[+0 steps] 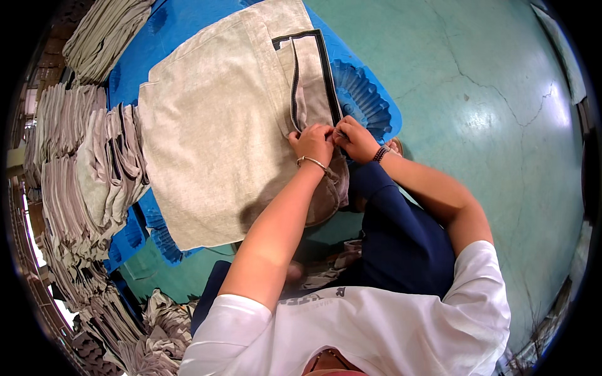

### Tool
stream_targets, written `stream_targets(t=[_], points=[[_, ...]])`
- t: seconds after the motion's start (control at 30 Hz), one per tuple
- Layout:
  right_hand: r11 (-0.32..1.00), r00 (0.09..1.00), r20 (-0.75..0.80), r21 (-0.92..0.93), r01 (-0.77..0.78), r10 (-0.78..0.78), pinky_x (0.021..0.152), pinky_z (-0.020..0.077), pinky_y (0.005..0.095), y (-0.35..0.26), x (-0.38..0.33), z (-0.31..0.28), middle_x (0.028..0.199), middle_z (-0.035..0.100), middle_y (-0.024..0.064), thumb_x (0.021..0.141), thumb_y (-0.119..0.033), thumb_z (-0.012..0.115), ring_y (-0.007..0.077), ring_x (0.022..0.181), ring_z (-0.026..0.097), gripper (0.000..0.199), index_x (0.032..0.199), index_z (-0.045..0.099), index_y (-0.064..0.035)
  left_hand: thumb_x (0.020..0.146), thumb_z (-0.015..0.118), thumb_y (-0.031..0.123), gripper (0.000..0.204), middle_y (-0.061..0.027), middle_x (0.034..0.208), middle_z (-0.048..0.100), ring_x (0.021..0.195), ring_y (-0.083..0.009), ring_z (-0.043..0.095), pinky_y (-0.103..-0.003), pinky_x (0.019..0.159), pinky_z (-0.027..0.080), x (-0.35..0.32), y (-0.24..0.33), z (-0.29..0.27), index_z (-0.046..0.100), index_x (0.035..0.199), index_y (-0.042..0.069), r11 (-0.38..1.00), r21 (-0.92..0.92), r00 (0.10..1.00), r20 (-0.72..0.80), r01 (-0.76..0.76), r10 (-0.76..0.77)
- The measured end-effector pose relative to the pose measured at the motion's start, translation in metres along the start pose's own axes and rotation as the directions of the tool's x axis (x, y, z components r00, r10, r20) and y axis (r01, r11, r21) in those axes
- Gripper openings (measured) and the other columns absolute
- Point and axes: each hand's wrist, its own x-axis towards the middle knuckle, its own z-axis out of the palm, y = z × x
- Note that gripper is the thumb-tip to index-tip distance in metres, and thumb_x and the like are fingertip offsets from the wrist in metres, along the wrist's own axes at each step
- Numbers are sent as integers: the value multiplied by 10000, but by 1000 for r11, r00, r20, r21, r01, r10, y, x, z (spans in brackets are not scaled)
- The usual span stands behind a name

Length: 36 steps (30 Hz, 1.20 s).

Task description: The person folds pillowcases and places them onto a blue pallet by hand, then inspects the inside of a pillowcase and adjusts its zipper.

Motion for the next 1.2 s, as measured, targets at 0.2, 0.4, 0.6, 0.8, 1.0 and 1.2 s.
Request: stream_targets(t=[0.2, 0.4, 0.6, 0.8, 1.0, 1.2], points=[[985, 980, -116, 83, -152, 161, 647, 413, 306, -2, -5, -16, 787, 480, 101, 711, -29, 539, 254, 735, 508, 75, 773, 498, -20, 726, 557, 198, 84, -10, 735, 571, 716, -187, 529, -349, 738, 306, -4, -14, 1, 570, 738, 116, 984, -169, 994, -109, -50, 32], [994, 991, -73, -23, -111, 109, 670, 422, 315, -2, 5, -24, 812, 494, 92, 701, -80, 571, 252, 772, 520, 151, 846, 534, -55, 758, 551, 239, 161, -26, 678, 570, 629, -174, 525, -316, 753, 317, -6, -18, -3, 567, 752, 78, 935, -355, 997, -77, -19, -8], [968, 999, 34, -251, -9, 18, 686, 435, 344, -7, 23, -17, 853, 497, 89, 705, -148, 578, 266, 800, 525, 193, 877, 541, -69, 769, 550, 264, 192, -22, 646, 571, 606, -155, 526, -286, 748, 327, -7, -24, -3, 572, 751, 74, 893, -449, 999, -31, 20, -38], [966, 998, 51, -259, -19, 34, 658, 431, 353, -1, 29, -15, 807, 510, 100, 718, -141, 560, 279, 768, 531, 169, 853, 528, -45, 759, 550, 220, 138, -13, 648, 570, 610, -154, 529, -307, 772, 311, -9, -25, -5, 570, 746, 85, 913, -409, 1000, -14, -13, 8], [990, 990, 107, 117, 75, -88, 637, 427, 341, 3, 28, -6, 804, 546, 115, 714, -113, 559, 283, 744, 538, 149, 836, 522, -34, 734, 553, 181, 93, -27, 674, 569, 656, -186, 534, -355, 792, 292, -9, -21, -3, 569, 740, 89, 949, -310, 999, -35, -50, 41], [998, 999, 31, -57, 11, -9, 633, 432, 339, -21, 31, 6, 784, 560, 125, 707, -127, 559, 299, 728, 537, 144, 819, 537, -41, 697, 567, 161, 81, -44, 746, 580, 738, -212, 533, -376, 810, 276, -9, -26, 2, 582, 742, 95, 974, -226, 1000, -6, -25, 24]])
